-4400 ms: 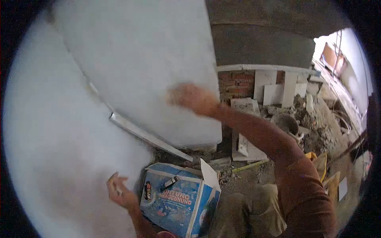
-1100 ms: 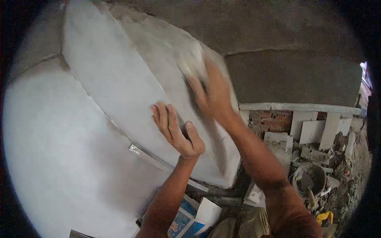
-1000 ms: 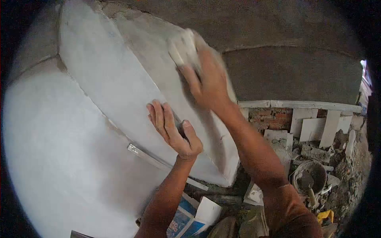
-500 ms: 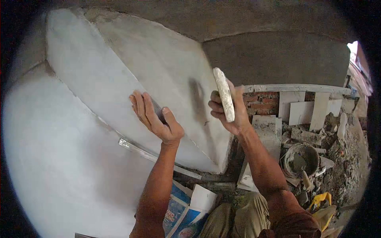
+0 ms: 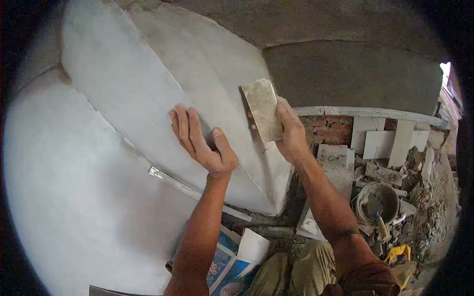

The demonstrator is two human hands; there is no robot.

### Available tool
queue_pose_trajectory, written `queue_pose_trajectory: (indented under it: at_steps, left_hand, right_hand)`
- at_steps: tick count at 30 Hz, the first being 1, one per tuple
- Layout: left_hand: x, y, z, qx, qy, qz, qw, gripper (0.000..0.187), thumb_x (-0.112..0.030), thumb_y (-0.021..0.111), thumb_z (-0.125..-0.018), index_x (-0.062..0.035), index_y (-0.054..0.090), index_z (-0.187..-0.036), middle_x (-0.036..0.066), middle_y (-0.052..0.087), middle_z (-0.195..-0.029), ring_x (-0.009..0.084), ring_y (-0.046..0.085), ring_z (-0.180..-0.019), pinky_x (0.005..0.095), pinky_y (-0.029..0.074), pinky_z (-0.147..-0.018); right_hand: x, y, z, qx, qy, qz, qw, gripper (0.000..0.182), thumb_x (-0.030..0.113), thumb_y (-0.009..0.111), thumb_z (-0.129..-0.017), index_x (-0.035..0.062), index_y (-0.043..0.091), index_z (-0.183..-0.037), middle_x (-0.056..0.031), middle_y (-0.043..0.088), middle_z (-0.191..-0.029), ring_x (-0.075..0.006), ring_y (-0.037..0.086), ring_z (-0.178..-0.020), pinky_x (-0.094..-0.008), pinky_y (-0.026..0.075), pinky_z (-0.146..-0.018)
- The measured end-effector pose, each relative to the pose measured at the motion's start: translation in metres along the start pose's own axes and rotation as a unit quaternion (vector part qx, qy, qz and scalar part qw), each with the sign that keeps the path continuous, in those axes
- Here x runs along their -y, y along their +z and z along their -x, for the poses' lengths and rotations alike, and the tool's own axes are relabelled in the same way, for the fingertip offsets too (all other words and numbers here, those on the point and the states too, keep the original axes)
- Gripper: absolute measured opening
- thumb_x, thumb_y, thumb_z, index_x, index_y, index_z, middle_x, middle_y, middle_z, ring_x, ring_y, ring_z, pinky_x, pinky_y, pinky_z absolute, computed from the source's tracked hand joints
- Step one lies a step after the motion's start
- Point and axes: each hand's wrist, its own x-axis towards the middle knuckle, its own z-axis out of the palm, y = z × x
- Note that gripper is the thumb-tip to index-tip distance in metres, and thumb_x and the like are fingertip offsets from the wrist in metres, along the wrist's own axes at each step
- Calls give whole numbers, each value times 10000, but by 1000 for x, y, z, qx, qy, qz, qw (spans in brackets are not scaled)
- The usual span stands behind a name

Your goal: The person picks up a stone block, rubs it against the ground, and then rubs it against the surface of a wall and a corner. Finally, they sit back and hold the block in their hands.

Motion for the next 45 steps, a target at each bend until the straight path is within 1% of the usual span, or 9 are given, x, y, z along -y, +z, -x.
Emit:
queue_pose_trajectory:
  at_steps: [2, 5, 13, 15, 22, 25, 35, 42, 45]
  left_hand:
    - [-1, 1, 1, -16, -14, 10, 1000, 558, -169, 489, -925, 85, 448, -1420, 271, 375, -1522, 454, 271, -1455, 589, 179, -1190]
    - [-1, 1, 1, -12, -12, 0, 1000, 567, -171, 494, -921, 85, 443, -1425, 269, 373, -1524, 451, 268, -1458, 590, 174, -1191]
    - [4, -3, 4, 7, -7, -15, 1000, 553, -251, 477, -1012, 107, 417, -1430, 281, 320, -1551, 445, 260, -1461, 558, 194, -1195]
    - [7, -1, 9, 6, 4, -21, 1000, 560, -290, 474, -1036, 101, 417, -1433, 282, 311, -1557, 431, 268, -1463, 541, 197, -1200]
    - [-5, -3, 4, 15, -18, -39, 999, 591, -320, 447, -1053, 78, 349, -1478, 266, 309, -1561, 397, 271, -1467, 514, 189, -1211]
    - [-8, 3, 5, -21, -48, 29, 998, 588, -327, 458, -1053, 65, 352, -1477, 254, 308, -1565, 389, 293, -1456, 510, 224, -1203]
    - [-23, 2, -4, 22, -46, -68, 996, 619, -336, 445, -1056, 57, 279, -1504, 270, 291, -1554, 398, 282, -1457, 504, 244, -1196]
    - [-13, -1, 6, -13, -62, 1, 998, 609, -394, 518, -1035, 27, 392, -1456, 219, 383, -1518, 340, 354, -1429, 482, 296, -1183]
    - [-18, 7, -4, -40, -55, 12, 998, 577, -363, 519, -1038, 23, 403, -1451, 221, 392, -1511, 345, 362, -1424, 489, 305, -1178]
  right_hand:
    - [-12, -4, 1, -85, -112, 405, 903, 424, 240, 422, -1051, -6, 450, -1396, -198, 586, -1294, -294, 582, -1173, -382, 436, -1005]
    - [-36, -9, 0, -93, -327, 577, 743, 352, 213, 448, -1048, -32, 482, -1299, -217, 598, -1153, -335, 593, -1042, -369, 457, -935]
    - [1, 39, -95, -86, -270, 564, 776, 368, 253, 599, -968, -8, 459, -1187, -313, 624, -1034, -412, 647, -981, -469, 495, -842]
    - [-2, 32, -95, -69, -422, 588, 687, 391, 252, 579, -974, -13, 454, -1233, -333, 618, -1067, -441, 644, -992, -502, 492, -838]
    - [-64, -27, 32, -97, -197, 576, 787, 442, 256, 578, -972, -15, 461, -1301, -289, 614, -1139, -443, 613, -1087, -474, 476, -938]
    - [-30, 30, -68, -151, -412, 565, 699, 379, 238, 635, -907, -36, 499, -1132, -298, 592, -1048, -491, 566, -978, -539, 462, -852]
    - [-70, -25, 34, -116, -256, 536, 796, 395, 215, 649, -899, -8, 526, -1200, -257, 576, -1072, -451, 563, -1015, -529, 458, -867]
    - [-39, 43, -84, -130, -438, 578, 676, 433, 227, 626, -927, -52, 480, -1225, -301, 578, -1095, -506, 542, -1025, -563, 433, -921]
    - [-64, -9, 35, -104, -206, 601, 765, 395, 215, 567, -946, 70, 530, -1311, -256, 542, -1095, -408, 547, -1030, -536, 473, -900]
